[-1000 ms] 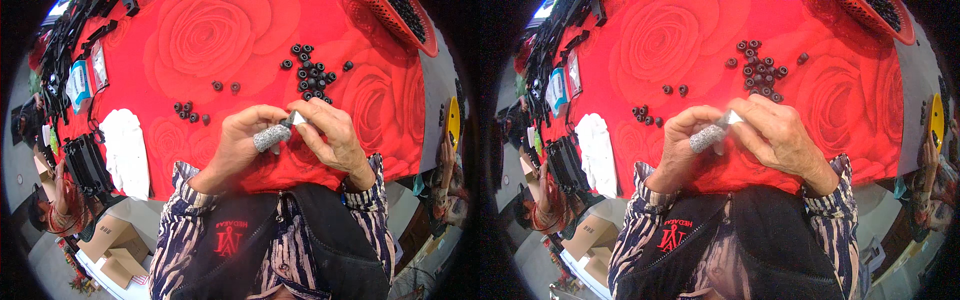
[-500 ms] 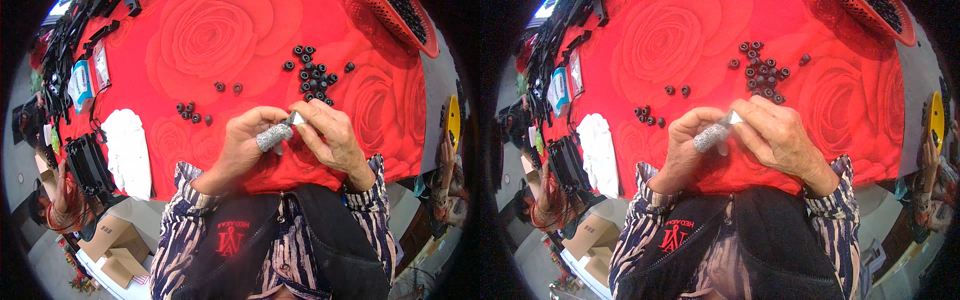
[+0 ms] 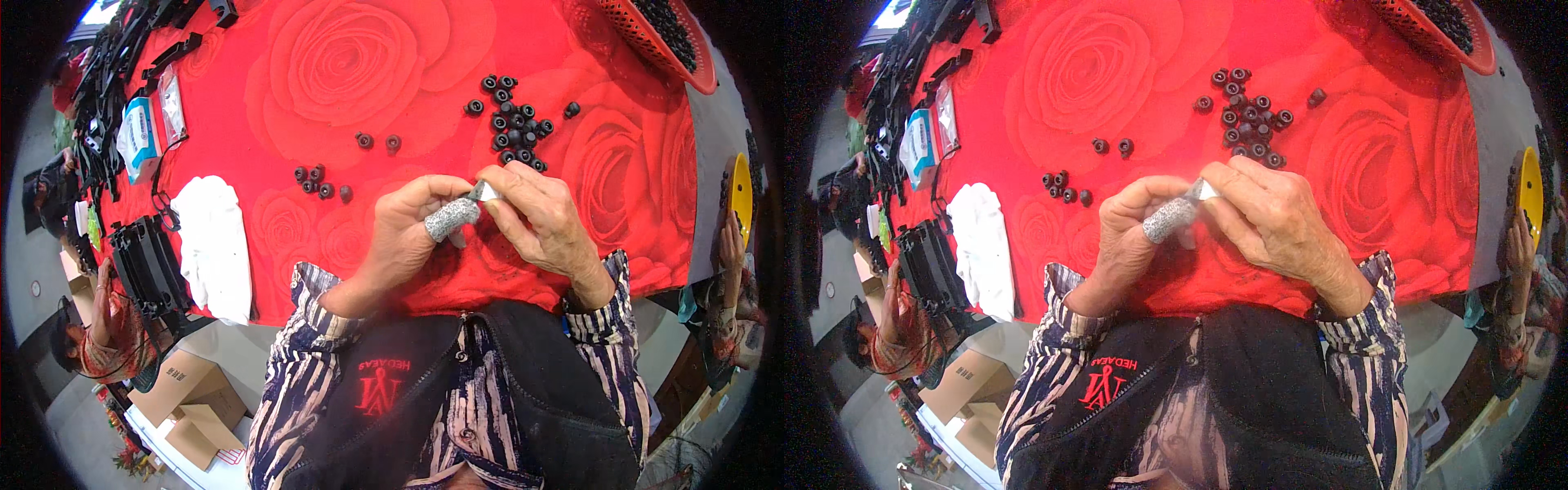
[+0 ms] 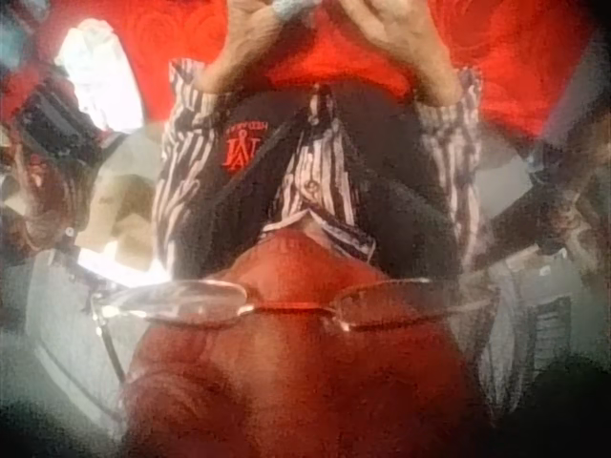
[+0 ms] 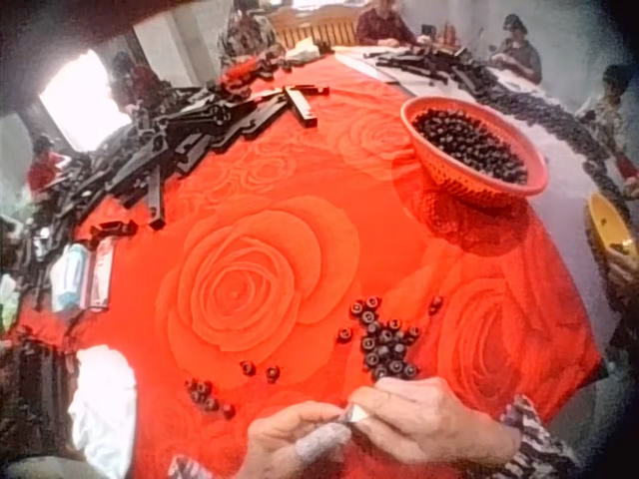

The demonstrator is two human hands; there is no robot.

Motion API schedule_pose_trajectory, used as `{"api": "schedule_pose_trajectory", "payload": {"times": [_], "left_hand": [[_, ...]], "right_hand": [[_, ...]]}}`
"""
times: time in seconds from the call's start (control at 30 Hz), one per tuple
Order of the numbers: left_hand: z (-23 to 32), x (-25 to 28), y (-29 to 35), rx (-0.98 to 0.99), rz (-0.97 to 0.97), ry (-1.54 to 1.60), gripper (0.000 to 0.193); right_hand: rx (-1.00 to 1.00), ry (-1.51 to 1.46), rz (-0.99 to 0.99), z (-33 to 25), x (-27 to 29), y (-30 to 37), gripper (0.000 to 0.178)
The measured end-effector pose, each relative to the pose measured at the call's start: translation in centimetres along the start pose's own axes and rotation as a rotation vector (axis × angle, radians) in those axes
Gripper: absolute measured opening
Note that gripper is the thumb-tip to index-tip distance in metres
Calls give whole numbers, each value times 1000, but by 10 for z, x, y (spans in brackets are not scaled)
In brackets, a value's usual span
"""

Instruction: The person trims small plastic components one at a time using a small blade and places them onto the table.

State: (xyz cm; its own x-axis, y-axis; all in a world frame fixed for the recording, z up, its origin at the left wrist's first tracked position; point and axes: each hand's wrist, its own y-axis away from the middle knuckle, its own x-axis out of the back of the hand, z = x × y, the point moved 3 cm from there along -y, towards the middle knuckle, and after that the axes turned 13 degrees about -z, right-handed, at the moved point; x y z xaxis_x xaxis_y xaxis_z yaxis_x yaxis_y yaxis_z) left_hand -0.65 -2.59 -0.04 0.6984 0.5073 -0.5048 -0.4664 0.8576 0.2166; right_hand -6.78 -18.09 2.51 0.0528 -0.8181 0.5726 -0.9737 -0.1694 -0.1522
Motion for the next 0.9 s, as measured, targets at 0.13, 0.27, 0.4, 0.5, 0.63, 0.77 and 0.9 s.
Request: {"api": "schedule_pose_trajectory", "payload": {"times": [0.13, 0.27, 0.4, 0.5, 0.63, 0.77, 0.9], "left_hand": [[1, -3, 1, -39, -4, -16, 22], [-1, -2, -1, -78, 30, -17, 22], [-2, -4, 1, -83, 51, -7, 22], [-1, -6, 1, -66, 50, -11, 23], [-1, -4, 0, -87, 40, 8, 23], [2, -3, -2, -125, -32, 79, 23], [1, -2, -4, -107, 15, 87, 22]], "right_hand": [[17, 9, 19, -5, 4, 1, 21], [27, -4, 43, -2, 1, -1, 22], [19, 7, 35, -3, 1, -1, 22], [38, -17, 11, -4, 2, 0, 22], [36, -38, 22, -7, 1, 1, 22], [-92, -224, 89, -9, 7, 2, 26], [-21, -191, 125, -10, 11, 2, 33]]}}
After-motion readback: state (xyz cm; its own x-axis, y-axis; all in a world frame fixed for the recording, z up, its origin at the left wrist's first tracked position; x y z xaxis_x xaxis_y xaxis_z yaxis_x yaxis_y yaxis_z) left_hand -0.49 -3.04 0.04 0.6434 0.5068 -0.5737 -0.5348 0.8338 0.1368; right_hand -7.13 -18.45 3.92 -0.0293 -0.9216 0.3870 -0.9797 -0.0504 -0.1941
